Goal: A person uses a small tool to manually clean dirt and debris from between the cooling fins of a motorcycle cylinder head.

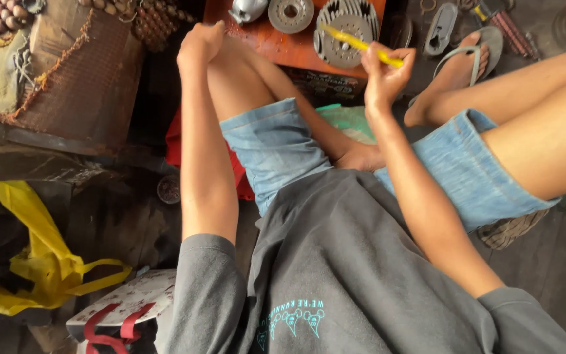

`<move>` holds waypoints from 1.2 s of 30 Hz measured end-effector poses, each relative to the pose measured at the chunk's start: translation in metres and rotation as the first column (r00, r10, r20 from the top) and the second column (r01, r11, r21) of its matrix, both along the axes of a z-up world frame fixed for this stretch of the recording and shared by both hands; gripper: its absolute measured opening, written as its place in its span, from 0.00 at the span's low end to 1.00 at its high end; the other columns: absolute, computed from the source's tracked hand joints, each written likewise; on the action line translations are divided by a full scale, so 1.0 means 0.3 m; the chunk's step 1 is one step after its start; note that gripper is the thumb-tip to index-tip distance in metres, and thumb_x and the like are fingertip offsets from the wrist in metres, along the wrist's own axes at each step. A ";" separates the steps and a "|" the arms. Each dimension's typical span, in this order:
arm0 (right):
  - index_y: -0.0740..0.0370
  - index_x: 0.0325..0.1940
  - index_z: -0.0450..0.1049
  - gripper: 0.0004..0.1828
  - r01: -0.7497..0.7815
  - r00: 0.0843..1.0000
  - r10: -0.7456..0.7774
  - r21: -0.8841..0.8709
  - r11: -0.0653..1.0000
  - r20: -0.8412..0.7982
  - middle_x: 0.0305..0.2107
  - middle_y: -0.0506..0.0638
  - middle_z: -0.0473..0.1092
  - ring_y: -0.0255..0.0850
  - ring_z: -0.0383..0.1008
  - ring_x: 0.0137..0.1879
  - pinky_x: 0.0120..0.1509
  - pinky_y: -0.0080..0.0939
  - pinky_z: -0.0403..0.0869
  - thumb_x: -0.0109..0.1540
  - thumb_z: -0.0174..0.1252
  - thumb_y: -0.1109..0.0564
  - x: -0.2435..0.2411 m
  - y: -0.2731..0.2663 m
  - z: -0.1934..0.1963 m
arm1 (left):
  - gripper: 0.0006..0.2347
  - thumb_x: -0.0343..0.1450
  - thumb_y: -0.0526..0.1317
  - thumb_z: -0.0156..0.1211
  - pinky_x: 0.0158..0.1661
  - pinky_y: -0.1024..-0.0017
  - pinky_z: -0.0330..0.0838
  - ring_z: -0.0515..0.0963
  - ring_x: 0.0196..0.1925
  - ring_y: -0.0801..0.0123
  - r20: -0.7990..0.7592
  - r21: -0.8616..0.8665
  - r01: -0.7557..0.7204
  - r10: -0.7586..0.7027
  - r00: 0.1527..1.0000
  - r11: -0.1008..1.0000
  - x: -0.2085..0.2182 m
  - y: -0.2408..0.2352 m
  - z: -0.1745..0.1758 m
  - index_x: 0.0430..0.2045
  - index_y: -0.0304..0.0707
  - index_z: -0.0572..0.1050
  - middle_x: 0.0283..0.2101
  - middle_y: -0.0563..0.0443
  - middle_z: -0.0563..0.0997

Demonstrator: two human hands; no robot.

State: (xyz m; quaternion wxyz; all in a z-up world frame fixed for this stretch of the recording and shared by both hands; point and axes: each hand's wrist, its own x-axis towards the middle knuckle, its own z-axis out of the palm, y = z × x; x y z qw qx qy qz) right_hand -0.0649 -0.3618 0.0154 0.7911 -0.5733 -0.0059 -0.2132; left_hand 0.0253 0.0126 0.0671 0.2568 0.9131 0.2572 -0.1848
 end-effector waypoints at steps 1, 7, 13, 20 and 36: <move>0.59 0.42 0.51 0.24 0.019 0.999 -0.020 0.023 1.000 0.047 0.44 0.62 0.74 0.51 0.81 0.48 0.56 0.48 0.84 0.65 0.64 0.67 0.020 -0.020 -0.016 | 0.29 0.70 0.60 0.46 0.51 0.55 0.76 0.81 0.52 0.50 0.049 -0.013 0.028 -0.027 0.998 1.000 0.012 -0.022 0.005 0.55 0.36 0.75 0.53 0.38 0.80; 0.60 0.41 0.52 0.25 0.052 0.992 -0.057 0.048 0.997 0.109 0.44 0.63 0.75 0.53 0.81 0.48 0.59 0.54 0.83 0.65 0.67 0.65 0.036 -0.049 -0.053 | 0.34 0.68 0.66 0.44 0.42 0.50 0.81 0.84 0.45 0.42 0.214 0.018 0.098 -0.099 0.972 0.995 0.134 -0.165 -0.086 0.53 0.35 0.77 0.48 0.32 0.82; 0.60 0.41 0.53 0.24 0.064 0.992 -0.069 0.052 0.997 0.102 0.44 0.62 0.75 0.54 0.82 0.47 0.58 0.53 0.84 0.64 0.68 0.65 0.025 -0.049 -0.045 | 0.35 0.69 0.65 0.47 0.39 0.44 0.82 0.84 0.42 0.35 0.220 -0.013 0.075 -0.070 0.973 0.997 0.114 -0.169 -0.074 0.53 0.27 0.75 0.46 0.23 0.81; 0.60 0.43 0.54 0.23 0.107 0.993 -0.110 0.089 0.990 0.031 0.43 0.60 0.76 0.50 0.83 0.46 0.54 0.49 0.85 0.63 0.67 0.62 0.030 -0.034 -0.039 | 0.22 0.66 0.48 0.44 0.39 0.57 0.78 0.83 0.35 0.46 0.278 0.121 0.206 -0.232 0.932 0.971 0.151 -0.173 -0.104 0.38 0.29 0.82 0.37 0.34 0.85; 0.61 0.42 0.53 0.23 0.025 1.000 -0.028 0.299 0.954 0.003 0.46 0.66 0.72 0.53 0.80 0.48 0.55 0.47 0.82 0.62 0.66 0.66 0.076 -0.095 -0.109 | 0.16 0.70 0.50 0.57 0.30 0.56 0.71 0.81 0.38 0.55 -0.012 0.454 0.119 -0.127 0.992 0.883 0.427 -0.406 -0.148 0.38 0.38 0.84 0.43 0.40 0.84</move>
